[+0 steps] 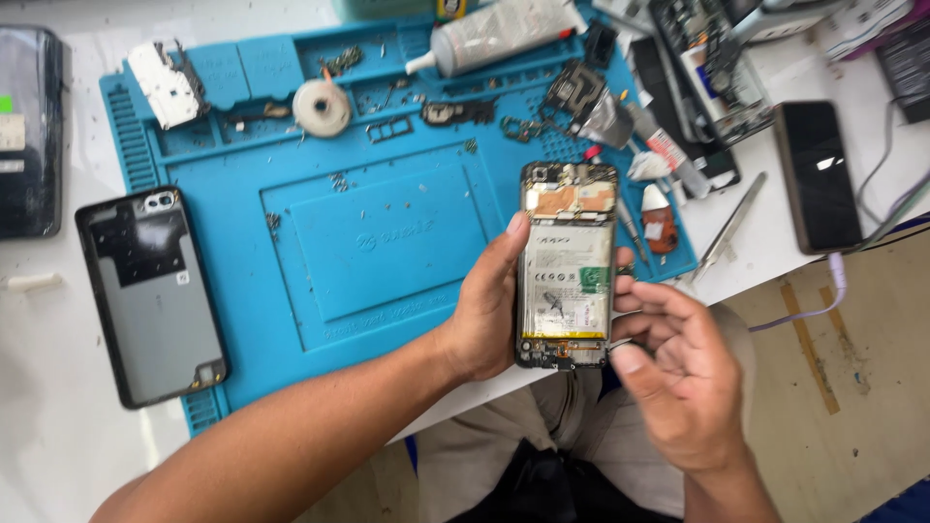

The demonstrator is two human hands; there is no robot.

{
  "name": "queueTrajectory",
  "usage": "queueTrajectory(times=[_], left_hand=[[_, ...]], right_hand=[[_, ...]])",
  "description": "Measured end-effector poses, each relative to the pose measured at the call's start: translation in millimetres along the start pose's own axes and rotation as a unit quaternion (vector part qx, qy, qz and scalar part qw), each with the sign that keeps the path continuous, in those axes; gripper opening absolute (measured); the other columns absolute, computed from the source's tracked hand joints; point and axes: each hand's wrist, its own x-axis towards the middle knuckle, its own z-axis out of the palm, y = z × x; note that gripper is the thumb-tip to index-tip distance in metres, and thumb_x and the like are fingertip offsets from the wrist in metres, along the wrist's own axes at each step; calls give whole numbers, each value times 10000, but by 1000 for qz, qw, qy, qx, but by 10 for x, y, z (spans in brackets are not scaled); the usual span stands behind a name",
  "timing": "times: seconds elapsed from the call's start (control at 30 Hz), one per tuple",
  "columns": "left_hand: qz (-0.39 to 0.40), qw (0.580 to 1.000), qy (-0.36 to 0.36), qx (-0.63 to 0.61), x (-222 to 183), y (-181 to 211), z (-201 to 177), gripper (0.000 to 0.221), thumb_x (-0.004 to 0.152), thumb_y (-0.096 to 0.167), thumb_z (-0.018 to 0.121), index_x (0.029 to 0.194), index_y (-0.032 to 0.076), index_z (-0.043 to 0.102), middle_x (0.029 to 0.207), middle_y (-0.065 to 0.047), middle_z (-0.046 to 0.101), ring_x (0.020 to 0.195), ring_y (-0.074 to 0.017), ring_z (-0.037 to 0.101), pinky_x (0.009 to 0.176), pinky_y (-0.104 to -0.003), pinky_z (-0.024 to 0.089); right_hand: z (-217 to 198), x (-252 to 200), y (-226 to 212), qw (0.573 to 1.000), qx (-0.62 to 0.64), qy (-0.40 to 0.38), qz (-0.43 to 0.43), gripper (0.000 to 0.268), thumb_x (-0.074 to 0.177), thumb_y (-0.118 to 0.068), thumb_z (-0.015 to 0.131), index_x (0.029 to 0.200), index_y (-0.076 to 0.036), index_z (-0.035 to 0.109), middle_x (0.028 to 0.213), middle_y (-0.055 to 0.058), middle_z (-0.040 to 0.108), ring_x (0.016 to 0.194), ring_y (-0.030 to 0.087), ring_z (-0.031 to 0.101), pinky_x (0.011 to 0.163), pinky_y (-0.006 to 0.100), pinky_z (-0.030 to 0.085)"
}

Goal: Repairing a mobile phone by removing components with tweezers and soldering connections

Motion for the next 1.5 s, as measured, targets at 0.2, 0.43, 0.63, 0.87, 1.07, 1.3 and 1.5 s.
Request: queueTrajectory(times=[0.2, 0.43, 0.63, 0.87, 1.07, 1.3, 1.5], left_hand=[[7, 992, 12, 128, -33, 25, 107, 769, 960, 581, 495, 1457, -5, 515, 1299, -194, 650, 1144, -378, 667, 1040, -524, 532], [7, 973, 8, 230, -99, -20, 168, 795, 944, 557, 481, 1584, 102, 358, 1465, -158, 563, 1329, -313, 572, 1127, -479, 455], [79, 929, -96, 348, -153, -52, 236, 890, 1014, 534, 556, 1621, 32, 142, 1603, -159, 372, 1471, -268, 389, 1200, -455, 317], [286, 878, 81, 375, 56, 70, 92, 981, 852, 439, 634, 1607, 22, 169, 1672, -180, 273, 1500, -361, 363, 1183, -455, 349], [380, 553, -42, 740, -98, 304, 829, 624, 952, 307, 564, 1466, 3, 386, 1583, -234, 413, 1491, -376, 436, 1240, -501, 362], [59, 231, -181, 954, -150, 470, 700, 1101, 649, 407, 760, 1538, -64, 314, 1555, -290, 382, 1452, -456, 309, 1186, -644, 122], [-19, 197, -114, 974, -185, 500, 709, 1224, 561, 219, 826, 1573, -87, 210, 1330, -160, 559, 1223, -331, 524, 1174, -669, 174]], right_hand=[[104, 226, -236, 968, -230, -41, 86, 1049, 657, -627, 767, 1503, -91, 458, 1377, 103, 612, 1018, 199, 701, 828, 327, 609], [108, 391, -464, 919, -328, -120, 184, 1139, 750, -583, 835, 1618, -139, 248, 1596, 93, 383, 1438, 285, 447, 1099, 457, 418], [-120, 306, -255, 955, -242, -137, 101, 995, 786, -366, 796, 1585, -98, 269, 1587, 111, 434, 1479, 259, 413, 1156, 415, 359], [-305, 188, -124, 970, -183, -122, 103, 1023, 755, -419, 801, 1578, -115, 275, 1537, 139, 509, 1441, 253, 493, 1145, 392, 394], [-318, 207, -246, 959, -212, -165, 84, 1022, 789, -421, 789, 1579, -86, 235, 1574, 161, 451, 1433, 322, 475, 1138, 449, 372], [-54, 333, -421, 960, -194, -204, -7, 931, 686, -130, 733, 1499, 21, 306, 1527, 226, 473, 1434, 353, 458, 1161, 428, 361], [62, 455, -169, 948, -241, -209, -6, 1124, 687, -202, 887, 1580, 0, 236, 1644, 210, 351, 1510, 329, 360, 1208, 415, 277]])
